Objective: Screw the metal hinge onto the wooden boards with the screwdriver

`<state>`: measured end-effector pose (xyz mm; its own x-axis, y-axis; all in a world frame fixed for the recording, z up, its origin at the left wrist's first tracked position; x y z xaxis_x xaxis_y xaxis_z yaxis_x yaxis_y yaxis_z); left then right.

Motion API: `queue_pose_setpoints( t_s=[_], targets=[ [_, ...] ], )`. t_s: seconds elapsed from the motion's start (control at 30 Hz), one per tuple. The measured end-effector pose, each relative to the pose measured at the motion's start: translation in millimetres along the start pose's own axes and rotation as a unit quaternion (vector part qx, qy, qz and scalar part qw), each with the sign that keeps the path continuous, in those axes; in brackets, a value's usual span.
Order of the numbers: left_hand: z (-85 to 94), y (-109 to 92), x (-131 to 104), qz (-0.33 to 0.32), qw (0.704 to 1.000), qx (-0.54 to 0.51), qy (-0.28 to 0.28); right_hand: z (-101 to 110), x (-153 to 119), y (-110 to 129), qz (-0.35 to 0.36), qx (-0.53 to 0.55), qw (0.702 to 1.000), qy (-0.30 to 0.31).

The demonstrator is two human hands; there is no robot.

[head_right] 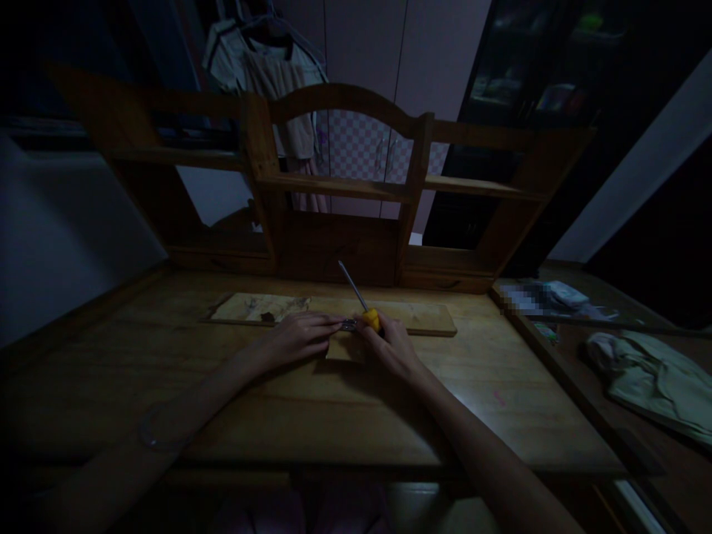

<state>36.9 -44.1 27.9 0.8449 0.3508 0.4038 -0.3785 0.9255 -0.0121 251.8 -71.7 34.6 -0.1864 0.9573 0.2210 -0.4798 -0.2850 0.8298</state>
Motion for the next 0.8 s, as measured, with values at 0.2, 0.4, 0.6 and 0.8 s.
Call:
queue_pose_setpoints(
  t_s=[0.2, 0.4, 0.6, 0.8],
  targets=[
    [-0.5, 1.4, -1.4, 0.018, 1.0, -0.005, 0.001, 0.7, -1.2, -2.1, 0.021, 0.006, 1.0, -0.023],
    [-3.2, 2.7, -1.5, 0.021, 1.0, -0.01, 0.0, 3.8, -3.1, -0.5, 0.049, -0.026, 0.997, -0.058],
    [-3.7, 3.3, -1.0, 0.029, 0.999, -0.014, 0.0, 1.6, -3.8, 1.6, 0.058, -0.041, 0.996, -0.045],
    [-0.7, 1.2, -0.5, 0.03, 0.999, -0.019, 0.0, -0.7, -3.8, 2.0, 0.063, -0.053, 0.996, -0.042]
  ],
)
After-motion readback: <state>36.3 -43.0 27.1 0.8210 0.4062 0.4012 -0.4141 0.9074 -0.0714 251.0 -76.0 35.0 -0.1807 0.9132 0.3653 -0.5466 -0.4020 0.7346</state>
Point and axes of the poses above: each hand's wrist, its own x-axis towards the middle knuckle, its own z-axis out of the back of the hand, y = z × x, the point moved 4 cm from there along x, towards the middle knuckle, and after that the axes turned 5 degrees about -z, right-handed, at the moved point
